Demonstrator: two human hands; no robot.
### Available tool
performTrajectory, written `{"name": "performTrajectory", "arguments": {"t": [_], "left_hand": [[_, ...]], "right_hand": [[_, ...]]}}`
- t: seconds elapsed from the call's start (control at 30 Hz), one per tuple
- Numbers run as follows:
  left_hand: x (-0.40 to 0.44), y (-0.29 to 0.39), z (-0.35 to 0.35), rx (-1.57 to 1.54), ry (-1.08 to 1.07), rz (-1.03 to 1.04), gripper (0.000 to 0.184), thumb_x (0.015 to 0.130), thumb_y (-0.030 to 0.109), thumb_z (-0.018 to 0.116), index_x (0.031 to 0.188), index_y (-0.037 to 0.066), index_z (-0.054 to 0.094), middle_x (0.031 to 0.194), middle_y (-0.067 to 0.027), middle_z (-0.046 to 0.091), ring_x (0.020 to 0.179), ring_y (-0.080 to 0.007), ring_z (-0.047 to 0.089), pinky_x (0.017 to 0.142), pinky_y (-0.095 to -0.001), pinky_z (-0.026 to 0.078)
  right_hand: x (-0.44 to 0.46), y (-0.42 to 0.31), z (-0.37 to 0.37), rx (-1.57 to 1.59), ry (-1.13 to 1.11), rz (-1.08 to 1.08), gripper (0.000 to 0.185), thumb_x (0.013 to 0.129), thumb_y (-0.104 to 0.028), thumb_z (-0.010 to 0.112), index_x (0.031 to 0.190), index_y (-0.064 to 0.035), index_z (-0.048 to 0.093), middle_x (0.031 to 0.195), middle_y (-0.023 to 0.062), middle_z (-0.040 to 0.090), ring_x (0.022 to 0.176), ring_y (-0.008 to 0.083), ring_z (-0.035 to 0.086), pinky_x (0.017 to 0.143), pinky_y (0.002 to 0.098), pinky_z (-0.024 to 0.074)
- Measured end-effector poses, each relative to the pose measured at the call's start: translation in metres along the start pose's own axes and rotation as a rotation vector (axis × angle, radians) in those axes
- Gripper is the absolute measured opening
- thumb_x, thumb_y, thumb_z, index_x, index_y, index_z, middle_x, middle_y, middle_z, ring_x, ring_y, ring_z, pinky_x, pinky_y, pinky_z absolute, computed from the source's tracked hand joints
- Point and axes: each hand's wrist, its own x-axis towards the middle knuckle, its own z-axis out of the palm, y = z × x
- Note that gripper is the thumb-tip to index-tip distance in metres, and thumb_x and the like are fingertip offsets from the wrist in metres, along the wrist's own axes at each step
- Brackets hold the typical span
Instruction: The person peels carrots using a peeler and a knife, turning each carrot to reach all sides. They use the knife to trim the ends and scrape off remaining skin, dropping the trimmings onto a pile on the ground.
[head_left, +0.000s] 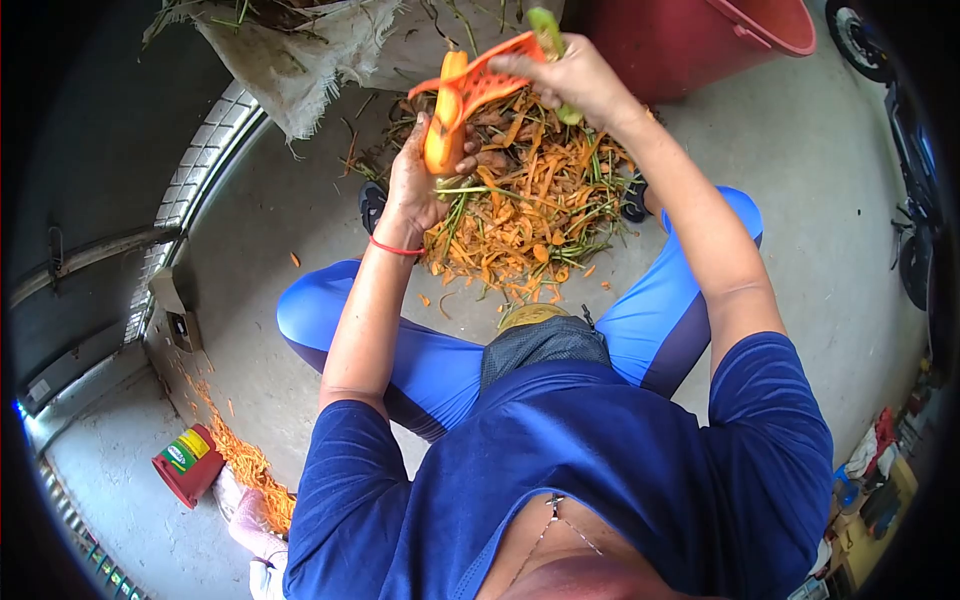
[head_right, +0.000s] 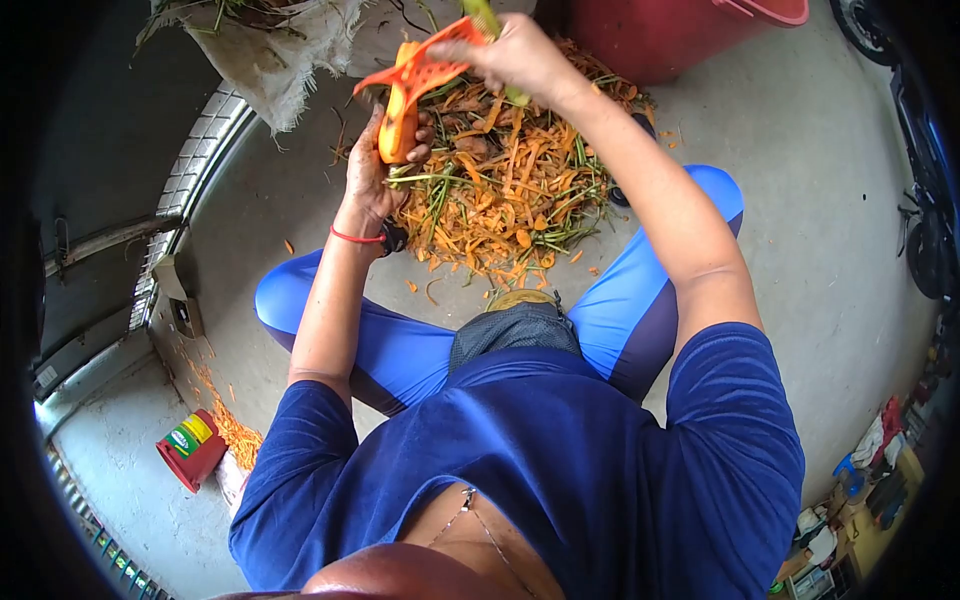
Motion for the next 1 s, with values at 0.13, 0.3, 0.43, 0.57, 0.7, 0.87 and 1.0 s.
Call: {"name": "performTrajectory", "arguments": {"t": [0.13,0.3,0.43,0.57,0.7,0.87,1.0], "left_hand": [[0.002,0.0,-0.009,-0.098,-0.067,-0.039,0.048,0.097,0.044,0.04,0.117,0.001,0.048,0.092,-0.0131,0.055,0.077,-0.0186,0.053,0.065,-0.0272,0.047],[-0.001,-0.001,-0.001,-0.064,0.048,-0.043,0.048,0.096,0.043,0.043,0.117,0.002,0.051,0.094,-0.0141,0.061,0.075,-0.022,0.06,0.067,-0.03,0.052],[-0.003,0.001,0.009,0.015,0.108,-0.025,0.044,0.096,0.038,0.045,0.117,-0.001,0.048,0.093,-0.0149,0.058,0.072,-0.02,0.056,0.062,-0.0286,0.05],[-0.009,0.001,0.003,0.062,0.063,-0.036,0.044,0.096,0.041,0.046,0.11,0.0,0.051,0.09,-0.0134,0.059,0.071,-0.0204,0.059,0.063,-0.0291,0.052],[-0.012,0.006,0.004,0.095,0.156,-0.03,0.045,0.095,0.042,0.046,0.109,-0.001,0.051,0.089,-0.0133,0.057,0.077,-0.0202,0.057,0.067,-0.03,0.051],[-0.011,0.007,0.0,-0.05,0.101,-0.017,0.046,0.094,0.042,0.048,0.111,-0.001,0.051,0.088,-0.0116,0.055,0.077,-0.0194,0.054,0.069,-0.0303,0.05],[-0.016,0.009,0.017,0.029,0.284,0.024,0.042,0.093,0.039,0.051,0.112,0.0,0.054,0.096,-0.0141,0.064,0.08,-0.0238,0.065,0.072,-0.0322,0.057]], "right_hand": [[-0.015,0.002,0.022,-0.079,-0.13,0.002,0.033,0.076,-0.038,0.076,0.082,-0.007,0.068,0.055,-0.0047,0.053,0.044,0.0041,0.045,0.042,0.0215,0.0374],[-0.012,0.005,0.018,-0.173,-0.135,0.03,0.035,0.075,-0.041,0.076,0.081,-0.0081,0.068,0.054,-0.0054,0.051,0.045,0.004,0.047,0.045,0.0207,0.0402],[-0.001,0.007,-0.004,-0.275,-0.068,0.027,0.032,0.077,-0.041,0.075,0.078,-0.0098,0.067,0.052,-0.0063,0.048,0.042,0.003,0.043,0.04,0.0193,0.0329],[0.044,0.022,-0.088,-0.342,0.467,-0.266,0.028,0.083,-0.03,0.071,0.073,-0.0064,0.061,0.051,-0.0001,0.049,0.036,0.0071,0.041,0.032,0.0226,0.029],[0.02,-0.014,-0.055,-0.21,0.388,0.012,0.025,0.081,-0.032,0.072,0.08,-0.0083,0.063,0.054,-0.0027,0.051,0.042,0.0049,0.044,0.039,0.0191,0.0337],[-0.015,-0.009,0.019,-0.111,-0.058,0.036,0.025,0.079,-0.033,0.075,0.078,-0.01,0.067,0.053,-0.0062,0.048,0.042,0.0025,0.041,0.039,0.0197,0.0314],[-0.016,0.012,0.031,-0.139,-0.127,0.036,0.024,0.079,-0.031,0.075,0.079,-0.008,0.066,0.054,-0.0061,0.049,0.043,0.0025,0.041,0.039,0.0199,0.0302]]}}
